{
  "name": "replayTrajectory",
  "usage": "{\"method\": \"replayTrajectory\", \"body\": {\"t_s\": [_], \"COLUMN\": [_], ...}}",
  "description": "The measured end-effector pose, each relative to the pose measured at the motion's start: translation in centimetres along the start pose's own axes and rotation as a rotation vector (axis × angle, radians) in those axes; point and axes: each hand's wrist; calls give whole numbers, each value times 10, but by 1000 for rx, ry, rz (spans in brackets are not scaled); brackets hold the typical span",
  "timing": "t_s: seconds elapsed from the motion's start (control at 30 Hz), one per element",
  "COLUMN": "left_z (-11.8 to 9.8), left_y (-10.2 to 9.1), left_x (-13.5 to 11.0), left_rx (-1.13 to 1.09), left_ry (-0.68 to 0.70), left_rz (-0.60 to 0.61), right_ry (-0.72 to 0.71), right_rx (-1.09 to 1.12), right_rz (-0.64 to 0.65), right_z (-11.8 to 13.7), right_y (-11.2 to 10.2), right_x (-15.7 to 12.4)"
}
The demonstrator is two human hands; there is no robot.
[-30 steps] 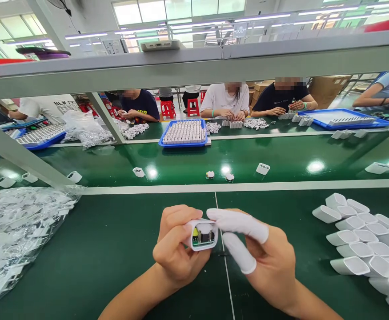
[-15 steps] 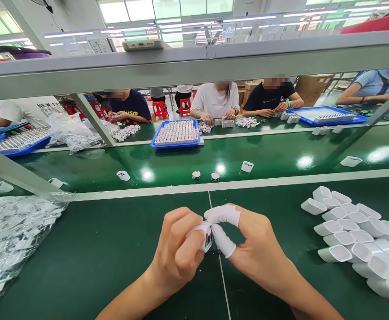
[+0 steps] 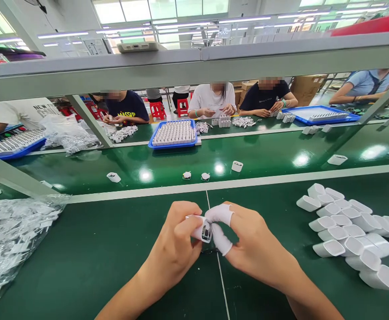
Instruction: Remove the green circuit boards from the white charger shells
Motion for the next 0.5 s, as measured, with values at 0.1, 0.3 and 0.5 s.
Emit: {"method": "replayTrajectory", "body": {"t_s": [0.1,0.3,0.5], "left_z": [0,2,2], "left_y": [-1,-7,-10], "left_x": [2,2,4], "left_rx": [-13,-87,-155], "left_ry": [39,-27,-50], "left_rz": [23,184,240], "right_ry": [-58,-240,-186], "right_rx": [-67,-239,-112], "right_rz": [-6,36,40], "right_z": [-2,-9,-8], "right_y": [2,0,-1], "right_x": [-2,-1,0]}}
Point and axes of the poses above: each hand's wrist, its own x-axis towards the middle knuckle, its own y-axis out of the palm, z = x × y, and after that the axes turned 4 degrees about -z, right-handed
